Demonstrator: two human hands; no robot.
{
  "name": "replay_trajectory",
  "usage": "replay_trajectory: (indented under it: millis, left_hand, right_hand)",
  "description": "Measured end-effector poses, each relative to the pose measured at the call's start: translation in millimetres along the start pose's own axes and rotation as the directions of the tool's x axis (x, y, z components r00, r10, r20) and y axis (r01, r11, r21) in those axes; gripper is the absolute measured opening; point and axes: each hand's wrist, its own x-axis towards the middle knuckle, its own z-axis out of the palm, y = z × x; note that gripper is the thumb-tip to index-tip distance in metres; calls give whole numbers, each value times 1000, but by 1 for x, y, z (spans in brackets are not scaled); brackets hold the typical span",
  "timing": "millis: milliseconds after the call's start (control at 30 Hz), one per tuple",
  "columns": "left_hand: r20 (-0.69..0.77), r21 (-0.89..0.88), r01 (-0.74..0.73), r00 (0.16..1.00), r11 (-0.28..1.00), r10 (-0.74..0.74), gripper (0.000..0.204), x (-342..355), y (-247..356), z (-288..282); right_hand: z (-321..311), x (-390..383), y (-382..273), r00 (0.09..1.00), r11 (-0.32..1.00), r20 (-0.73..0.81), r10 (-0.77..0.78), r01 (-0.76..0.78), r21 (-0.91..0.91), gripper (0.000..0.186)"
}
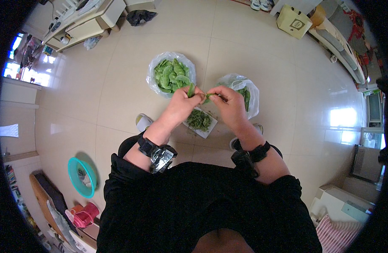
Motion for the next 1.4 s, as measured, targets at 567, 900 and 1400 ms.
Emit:
replay_trajectory:
  millis: [567,900,1400]
  left_hand:
    - [-62,42,27,998,999,-25,7,-3,5,-5]
    - [-50,262,13,999,965,0,9,0,-5,-12]
    - [13,188,31,999,982,-34,10,-1,-9,-2]
  right_hand:
    - [-14,14,13,985,949,-122,123,-81,306,11]
    - [-20,17,17,953,837,-216,214,-65,544,11]
    - [-28,18,29,913,737,-237,332,-94,669,15]
